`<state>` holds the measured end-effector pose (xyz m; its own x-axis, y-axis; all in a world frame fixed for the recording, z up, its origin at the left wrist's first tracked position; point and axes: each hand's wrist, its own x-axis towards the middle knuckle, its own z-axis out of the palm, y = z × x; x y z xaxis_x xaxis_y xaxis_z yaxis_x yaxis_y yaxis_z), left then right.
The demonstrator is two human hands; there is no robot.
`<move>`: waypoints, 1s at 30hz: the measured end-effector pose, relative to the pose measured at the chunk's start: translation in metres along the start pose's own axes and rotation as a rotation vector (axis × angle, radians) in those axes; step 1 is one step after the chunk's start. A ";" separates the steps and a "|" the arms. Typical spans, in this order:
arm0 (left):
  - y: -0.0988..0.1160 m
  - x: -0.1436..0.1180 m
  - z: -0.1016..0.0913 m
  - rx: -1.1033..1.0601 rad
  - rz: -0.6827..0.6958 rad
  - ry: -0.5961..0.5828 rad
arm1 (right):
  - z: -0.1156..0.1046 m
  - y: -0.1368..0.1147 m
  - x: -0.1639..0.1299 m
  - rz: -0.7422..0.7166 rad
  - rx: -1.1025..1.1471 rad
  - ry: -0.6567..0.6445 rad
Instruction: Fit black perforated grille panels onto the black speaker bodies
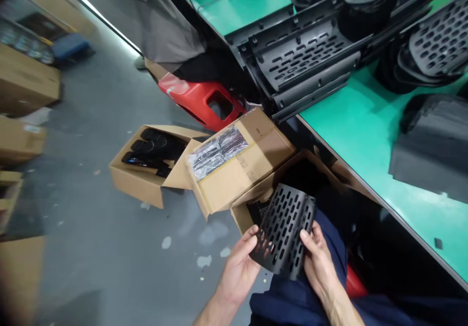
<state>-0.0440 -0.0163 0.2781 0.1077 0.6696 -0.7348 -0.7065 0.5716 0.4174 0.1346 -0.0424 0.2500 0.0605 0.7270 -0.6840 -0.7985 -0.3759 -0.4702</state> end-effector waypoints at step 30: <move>-0.013 0.133 -0.031 1.292 0.206 0.189 | -0.055 -0.026 -0.010 0.130 0.029 0.295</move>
<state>-0.0422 0.0511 0.1581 -0.0935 0.7822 -0.6159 0.4849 0.5761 0.6580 0.1872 -0.0716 0.2387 0.1246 0.4747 -0.8713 -0.8271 -0.4353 -0.3555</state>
